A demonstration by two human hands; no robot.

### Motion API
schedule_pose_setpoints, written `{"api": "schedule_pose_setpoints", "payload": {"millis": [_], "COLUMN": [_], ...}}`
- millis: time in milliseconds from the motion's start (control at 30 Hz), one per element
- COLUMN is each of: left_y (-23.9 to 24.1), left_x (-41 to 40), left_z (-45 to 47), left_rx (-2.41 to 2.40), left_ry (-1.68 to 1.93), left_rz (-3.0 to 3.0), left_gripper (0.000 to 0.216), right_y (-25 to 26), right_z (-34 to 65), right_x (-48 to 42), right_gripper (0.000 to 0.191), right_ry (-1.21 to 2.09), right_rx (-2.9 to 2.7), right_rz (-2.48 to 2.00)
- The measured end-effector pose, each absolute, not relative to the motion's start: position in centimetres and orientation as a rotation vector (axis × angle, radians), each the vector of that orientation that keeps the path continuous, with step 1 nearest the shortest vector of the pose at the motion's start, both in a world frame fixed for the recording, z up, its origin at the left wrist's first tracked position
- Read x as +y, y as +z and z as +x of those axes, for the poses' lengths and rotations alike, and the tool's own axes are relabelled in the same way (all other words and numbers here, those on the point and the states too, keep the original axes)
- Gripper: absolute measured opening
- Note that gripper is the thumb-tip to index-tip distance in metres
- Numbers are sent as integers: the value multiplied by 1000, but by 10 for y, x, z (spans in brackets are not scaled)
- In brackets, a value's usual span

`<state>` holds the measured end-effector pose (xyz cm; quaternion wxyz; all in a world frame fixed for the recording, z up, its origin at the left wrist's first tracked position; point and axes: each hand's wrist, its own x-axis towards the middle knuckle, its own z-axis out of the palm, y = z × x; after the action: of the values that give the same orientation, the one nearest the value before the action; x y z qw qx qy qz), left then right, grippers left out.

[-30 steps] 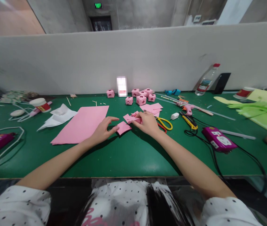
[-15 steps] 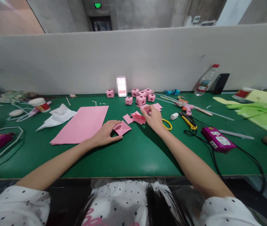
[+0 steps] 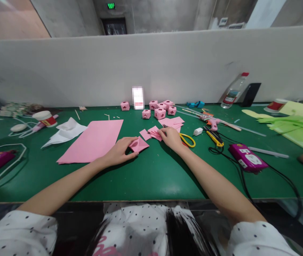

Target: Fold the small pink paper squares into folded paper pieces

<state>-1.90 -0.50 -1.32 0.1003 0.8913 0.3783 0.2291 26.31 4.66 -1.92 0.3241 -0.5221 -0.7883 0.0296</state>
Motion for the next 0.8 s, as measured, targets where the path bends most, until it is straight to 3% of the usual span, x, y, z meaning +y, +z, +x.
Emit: {"api": "schedule_pose_setpoints", "payload": {"millis": [333, 567, 800], "left_y": [-11, -14, -16], "left_x": [-7, -6, -3], "left_z": [-17, -17, -17], "left_rx": [1142, 1099, 1100], "left_ry": [552, 583, 654], "left_rz": [2621, 2611, 2568], "left_gripper": [58, 57, 47], "right_y": [-21, -19, -28], "right_z": [263, 255, 252], "right_x": [47, 34, 33], "right_gripper": [31, 37, 64], "right_ry": [153, -32, -26], "right_rx": [-2169, -2354, -2435], "right_rz": [-1413, -1517, -1416]}}
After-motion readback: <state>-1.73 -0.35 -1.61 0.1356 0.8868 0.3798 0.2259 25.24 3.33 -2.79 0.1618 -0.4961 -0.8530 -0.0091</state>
